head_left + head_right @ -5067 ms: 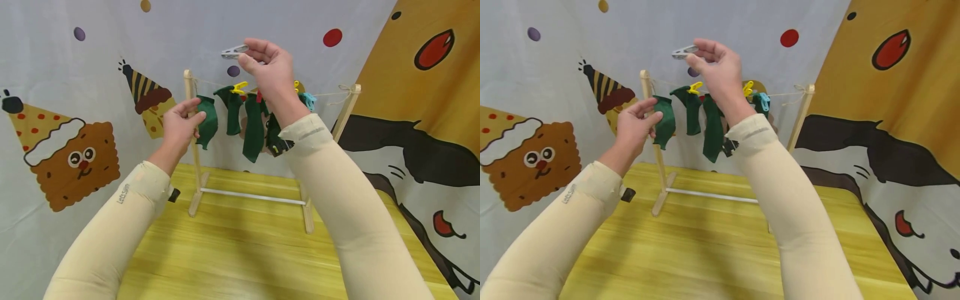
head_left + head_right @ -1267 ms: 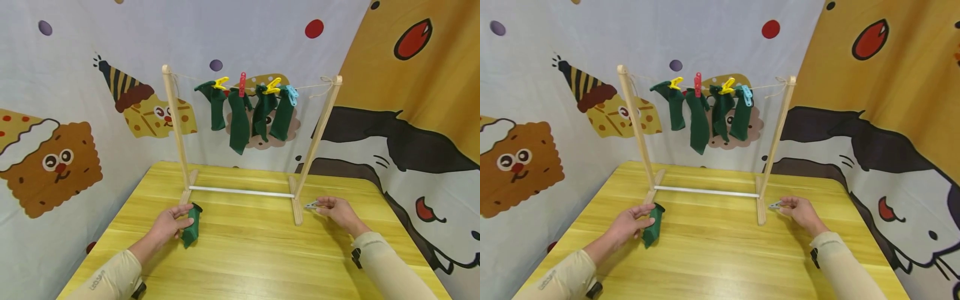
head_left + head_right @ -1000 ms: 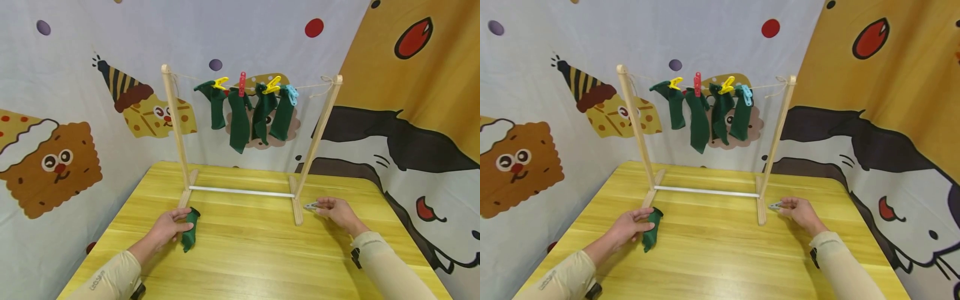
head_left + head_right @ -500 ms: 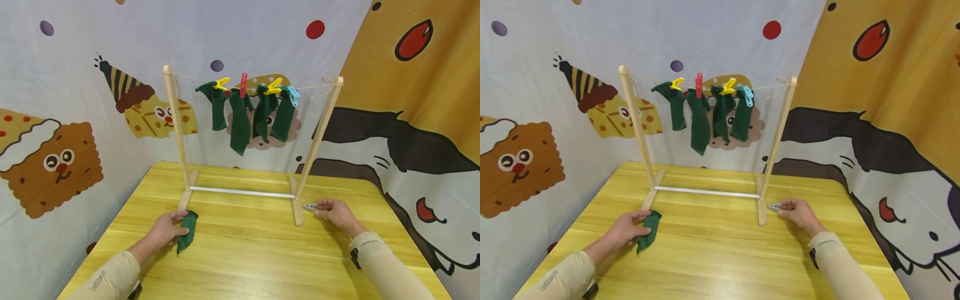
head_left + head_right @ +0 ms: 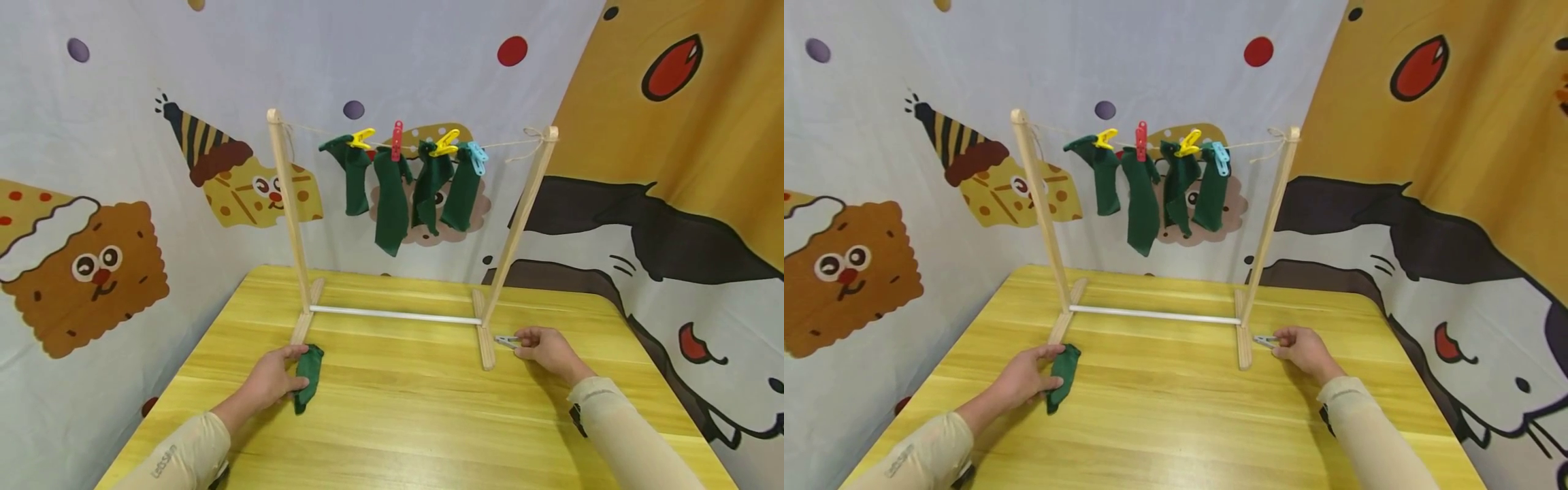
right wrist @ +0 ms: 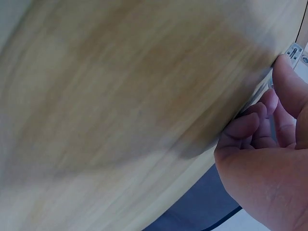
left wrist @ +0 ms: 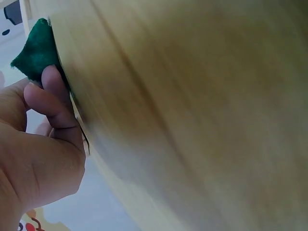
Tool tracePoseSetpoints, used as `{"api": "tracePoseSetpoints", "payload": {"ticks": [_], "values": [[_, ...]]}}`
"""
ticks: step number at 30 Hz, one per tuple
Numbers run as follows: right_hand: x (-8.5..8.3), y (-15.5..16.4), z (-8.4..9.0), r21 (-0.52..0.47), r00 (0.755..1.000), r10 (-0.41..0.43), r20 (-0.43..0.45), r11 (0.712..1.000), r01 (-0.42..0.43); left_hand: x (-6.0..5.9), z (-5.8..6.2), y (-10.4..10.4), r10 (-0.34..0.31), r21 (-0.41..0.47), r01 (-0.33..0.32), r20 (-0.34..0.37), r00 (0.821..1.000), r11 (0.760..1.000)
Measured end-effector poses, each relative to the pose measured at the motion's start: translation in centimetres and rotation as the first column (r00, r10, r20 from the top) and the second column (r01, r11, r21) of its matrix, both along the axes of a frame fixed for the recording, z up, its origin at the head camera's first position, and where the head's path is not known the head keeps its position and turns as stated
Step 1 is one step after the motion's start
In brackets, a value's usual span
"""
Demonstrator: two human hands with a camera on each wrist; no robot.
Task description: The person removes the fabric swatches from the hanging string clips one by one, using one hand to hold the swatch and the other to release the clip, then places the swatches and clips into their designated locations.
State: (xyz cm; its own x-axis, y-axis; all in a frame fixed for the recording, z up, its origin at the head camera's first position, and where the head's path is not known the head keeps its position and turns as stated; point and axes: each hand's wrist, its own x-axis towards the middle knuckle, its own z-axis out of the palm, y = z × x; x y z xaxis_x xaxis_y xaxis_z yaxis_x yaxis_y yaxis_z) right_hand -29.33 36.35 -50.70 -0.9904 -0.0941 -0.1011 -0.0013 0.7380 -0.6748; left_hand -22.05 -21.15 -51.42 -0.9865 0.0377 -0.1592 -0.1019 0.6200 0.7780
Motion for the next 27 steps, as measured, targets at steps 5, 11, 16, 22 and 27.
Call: {"api": "tracePoseSetpoints", "payload": {"ticks": [5, 11, 16, 22, 27], "values": [[-0.2, 0.3, -0.3, 0.019, 1.0, 0.007, -0.008, 1.0, -0.006, 0.0, -0.1, -0.2, -0.044, -0.074, 0.039, -0.062, 0.997, 0.996], [-0.3, 0.5, -0.5, 0.024, 1.0, 0.003, 0.006, 1.0, -0.004, 0.0, -0.2, -0.6, -0.081, -0.138, 0.07, -0.082, 0.993, 0.988], [-0.3, 0.6, -0.6, -0.016, 0.999, -0.002, 0.041, 1.0, 0.003, -0.1, -0.4, -0.9, -0.077, -0.172, 0.061, -0.087, 0.993, 0.983], [-0.2, 0.6, -0.3, -0.023, 0.999, 0.012, 0.037, 1.0, -0.012, -0.1, -0.2, -1.0, -0.039, -0.193, 0.02, -0.097, 0.995, 0.981], [0.1, 0.5, -0.1, -0.023, 0.999, 0.027, 0.03, 0.999, -0.026, 0.1, 0.0, -1.1, -0.046, -0.188, 0.028, -0.09, 0.995, 0.982]]}}
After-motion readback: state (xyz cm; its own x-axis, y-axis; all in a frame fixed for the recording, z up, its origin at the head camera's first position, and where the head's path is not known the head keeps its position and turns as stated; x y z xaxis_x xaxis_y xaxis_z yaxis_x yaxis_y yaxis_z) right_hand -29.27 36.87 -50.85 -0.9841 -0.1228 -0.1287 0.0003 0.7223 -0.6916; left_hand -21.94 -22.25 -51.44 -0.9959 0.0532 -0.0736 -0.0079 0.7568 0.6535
